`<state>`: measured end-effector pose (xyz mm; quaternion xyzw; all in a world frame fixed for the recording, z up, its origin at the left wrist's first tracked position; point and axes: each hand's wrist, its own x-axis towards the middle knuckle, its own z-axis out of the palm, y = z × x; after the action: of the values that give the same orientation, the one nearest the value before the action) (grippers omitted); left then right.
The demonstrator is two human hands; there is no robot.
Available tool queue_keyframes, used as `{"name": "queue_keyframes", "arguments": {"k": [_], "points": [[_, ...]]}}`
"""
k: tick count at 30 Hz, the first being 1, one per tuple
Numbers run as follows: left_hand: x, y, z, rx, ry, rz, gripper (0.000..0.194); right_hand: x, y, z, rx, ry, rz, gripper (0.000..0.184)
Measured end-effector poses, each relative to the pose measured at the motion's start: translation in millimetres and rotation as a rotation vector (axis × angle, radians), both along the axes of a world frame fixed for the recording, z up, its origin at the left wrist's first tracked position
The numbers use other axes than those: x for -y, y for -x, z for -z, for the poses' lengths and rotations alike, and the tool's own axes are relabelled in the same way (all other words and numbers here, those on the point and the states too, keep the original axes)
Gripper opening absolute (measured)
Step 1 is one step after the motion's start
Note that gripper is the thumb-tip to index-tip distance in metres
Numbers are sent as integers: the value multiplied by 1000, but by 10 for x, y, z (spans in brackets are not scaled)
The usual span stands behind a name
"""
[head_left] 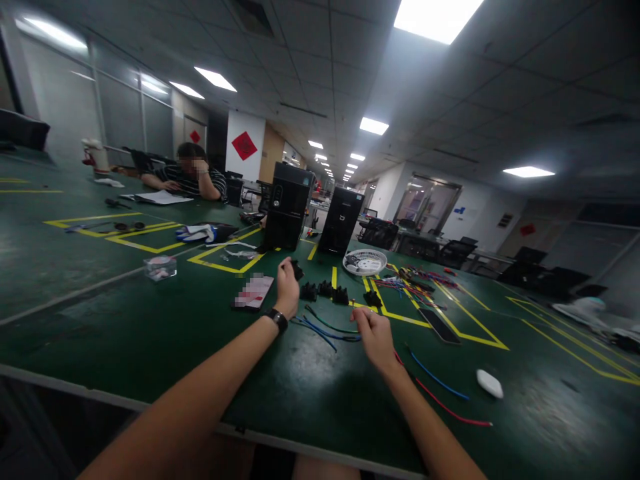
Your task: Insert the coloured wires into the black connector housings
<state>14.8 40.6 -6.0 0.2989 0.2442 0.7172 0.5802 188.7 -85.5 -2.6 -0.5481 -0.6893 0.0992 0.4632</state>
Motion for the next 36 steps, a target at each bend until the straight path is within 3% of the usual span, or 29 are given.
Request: {"name": "queue_keyframes", "arguments": {"k": [2, 4, 9, 12, 14, 16, 20, 22, 24, 30, 36], "points": [[-140, 98, -8, 28, 28, -60, 30, -44, 67, 63, 125, 13, -53, 35], [-143, 85, -4, 50, -9, -12, 30, -104, 137, 111, 244, 8, -119, 30], [253, -327, 112, 42, -2, 395, 32, -182, 163, 103, 281, -166, -45, 66], [439, -518, 246, -19, 12, 571, 33, -222, 31, 82, 317, -161, -125, 69], [475, -542, 327, -132, -29, 619, 37, -295, -129, 74, 351, -136, -123, 64], [467, -497, 386, -378, -141, 540, 40, -415, -342, 58, 391, -109, -52, 60], [470, -355, 448, -1062, -608, 262, 35, -746, -795, 39, 510, 23, 201, 56], [505, -321, 459, -1363, -786, 197, 29, -916, -943, 62, 569, 122, 258, 58], [542, -313, 459, -1570, -856, 119, 28, -1068, -1008, 107, 618, 210, 254, 62], [538, -289, 447, -1767, -915, -23, 22, -1363, -1009, 205, 652, 287, 175, 68], [512, -258, 435, -1808, -936, -3, 19, -1260, -1183, 245, 578, 296, 275, 44]]}}
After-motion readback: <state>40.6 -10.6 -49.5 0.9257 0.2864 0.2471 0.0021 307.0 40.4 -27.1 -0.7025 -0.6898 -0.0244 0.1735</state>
